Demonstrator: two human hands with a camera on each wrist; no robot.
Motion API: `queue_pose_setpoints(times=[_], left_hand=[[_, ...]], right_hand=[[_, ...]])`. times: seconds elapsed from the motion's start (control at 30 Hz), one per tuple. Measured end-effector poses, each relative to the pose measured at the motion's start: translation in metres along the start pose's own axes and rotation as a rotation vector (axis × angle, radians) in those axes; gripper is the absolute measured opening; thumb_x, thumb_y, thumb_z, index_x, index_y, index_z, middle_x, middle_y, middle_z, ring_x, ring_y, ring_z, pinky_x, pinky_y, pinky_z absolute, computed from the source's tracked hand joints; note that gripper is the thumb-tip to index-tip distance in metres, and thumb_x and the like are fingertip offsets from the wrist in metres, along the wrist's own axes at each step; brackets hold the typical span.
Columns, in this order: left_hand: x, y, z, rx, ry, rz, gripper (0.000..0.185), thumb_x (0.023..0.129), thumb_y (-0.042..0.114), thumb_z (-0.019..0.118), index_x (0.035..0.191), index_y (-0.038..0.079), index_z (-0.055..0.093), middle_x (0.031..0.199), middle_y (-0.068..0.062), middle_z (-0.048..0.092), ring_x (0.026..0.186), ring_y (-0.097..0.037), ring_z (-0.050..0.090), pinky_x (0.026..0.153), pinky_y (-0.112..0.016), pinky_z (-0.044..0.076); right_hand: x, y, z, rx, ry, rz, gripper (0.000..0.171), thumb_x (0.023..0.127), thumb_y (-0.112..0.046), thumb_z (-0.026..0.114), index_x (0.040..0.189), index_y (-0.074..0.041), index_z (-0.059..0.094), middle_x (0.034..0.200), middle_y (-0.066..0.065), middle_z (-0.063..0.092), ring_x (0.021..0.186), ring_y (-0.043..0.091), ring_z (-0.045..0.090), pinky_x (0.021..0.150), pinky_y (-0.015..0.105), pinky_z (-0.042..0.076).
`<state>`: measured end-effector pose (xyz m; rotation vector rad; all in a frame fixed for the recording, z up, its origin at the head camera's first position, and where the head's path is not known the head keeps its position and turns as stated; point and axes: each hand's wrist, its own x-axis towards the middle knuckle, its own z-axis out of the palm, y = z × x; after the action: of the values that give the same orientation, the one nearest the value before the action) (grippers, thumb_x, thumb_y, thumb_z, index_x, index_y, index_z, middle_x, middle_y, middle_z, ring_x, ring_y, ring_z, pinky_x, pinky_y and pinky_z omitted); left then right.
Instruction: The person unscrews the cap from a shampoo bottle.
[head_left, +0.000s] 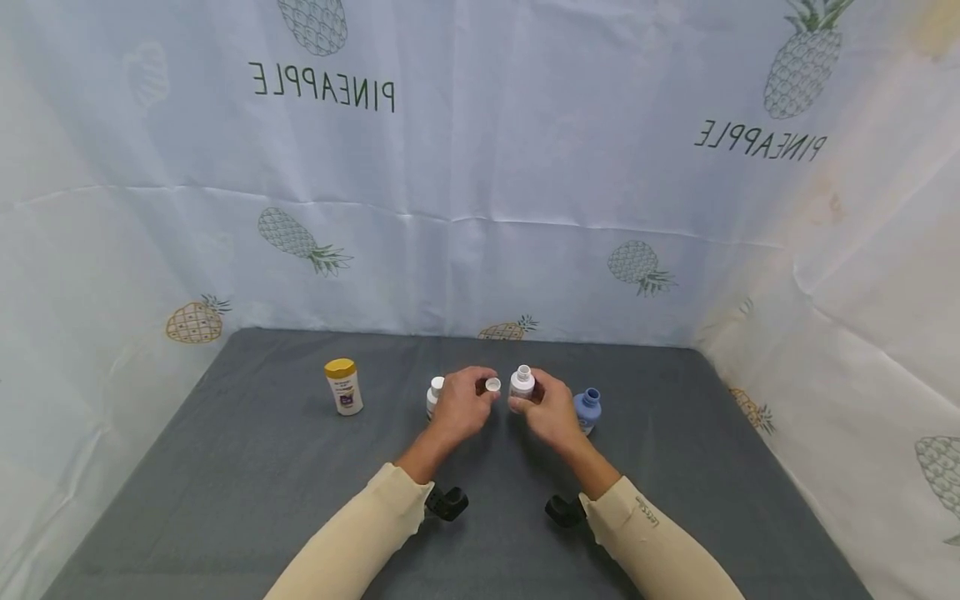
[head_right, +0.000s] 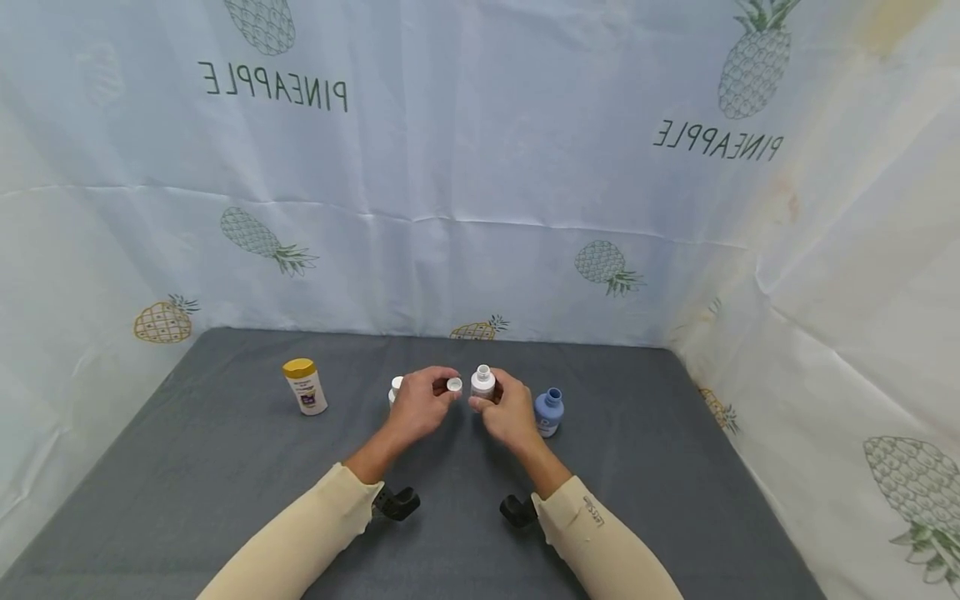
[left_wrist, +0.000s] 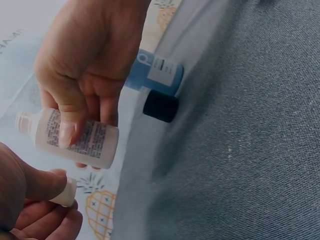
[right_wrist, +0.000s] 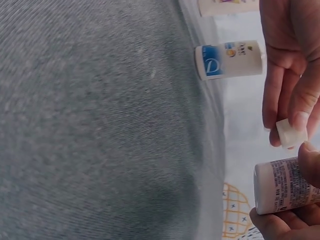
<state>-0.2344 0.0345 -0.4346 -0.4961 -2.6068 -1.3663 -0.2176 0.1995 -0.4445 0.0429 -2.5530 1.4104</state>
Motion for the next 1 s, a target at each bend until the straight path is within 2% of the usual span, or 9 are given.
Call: queue_pose_setpoints(times=[0.2, 0.43, 0.67, 0.83, 1.0], left_hand=[[0.0, -0.005, 0.006, 0.049, 0.001, 0.011, 0.023, 0.088, 0.003, 0.079, 0.111, 0.002, 0.077, 0.101, -0.013, 0.078, 0.089, -0.024, 0.07, 0.082, -0.045, 0.059], [0.0, -0.012, 0.011, 0.095, -0.08, 0.02, 0.021, 0.088, 0.003, 0.079, 0.109, 0.002, 0.076, 0.1, -0.013, 0.078, 0.088, -0.024, 0.07, 0.084, -0.045, 0.059], [-0.001, -0.019, 0.015, 0.14, -0.11, 0.034, 0.023, 0.087, 0.003, 0.08, 0.109, 0.003, 0.076, 0.101, -0.012, 0.079, 0.09, -0.024, 0.072, 0.083, -0.044, 0.059], [-0.001, -0.022, 0.018, 0.146, -0.126, 0.045, 0.023, 0.087, 0.003, 0.08, 0.11, 0.003, 0.076, 0.101, -0.012, 0.079, 0.089, -0.024, 0.071, 0.084, -0.044, 0.059], [-0.003, -0.024, 0.02, 0.133, -0.152, 0.047, 0.024, 0.088, 0.002, 0.079, 0.112, 0.003, 0.076, 0.107, -0.013, 0.079, 0.096, -0.028, 0.072, 0.087, -0.047, 0.058]], right_hand=[[0.001, 0.009, 0.003, -0.017, 0.01, 0.02, 0.037, 0.087, 0.004, 0.079, 0.122, 0.005, 0.069, 0.117, 0.023, 0.075, 0.11, 0.034, 0.072, 0.097, 0.052, 0.059], [0.001, 0.019, 0.008, -0.02, -0.016, 0.039, 0.035, 0.086, 0.003, 0.079, 0.12, 0.003, 0.07, 0.113, 0.02, 0.075, 0.103, 0.029, 0.071, 0.094, 0.049, 0.058], [-0.001, 0.023, 0.012, 0.013, -0.036, 0.065, 0.036, 0.086, 0.004, 0.077, 0.12, 0.003, 0.068, 0.115, 0.019, 0.075, 0.104, 0.028, 0.069, 0.098, 0.05, 0.057], [-0.001, 0.028, 0.013, 0.008, -0.041, 0.085, 0.035, 0.085, 0.004, 0.078, 0.119, 0.002, 0.067, 0.115, 0.019, 0.075, 0.103, 0.028, 0.069, 0.097, 0.05, 0.056], [-0.002, 0.031, 0.014, 0.012, -0.06, 0.096, 0.034, 0.085, 0.004, 0.077, 0.118, 0.001, 0.067, 0.114, 0.017, 0.074, 0.102, 0.027, 0.069, 0.094, 0.048, 0.056]])
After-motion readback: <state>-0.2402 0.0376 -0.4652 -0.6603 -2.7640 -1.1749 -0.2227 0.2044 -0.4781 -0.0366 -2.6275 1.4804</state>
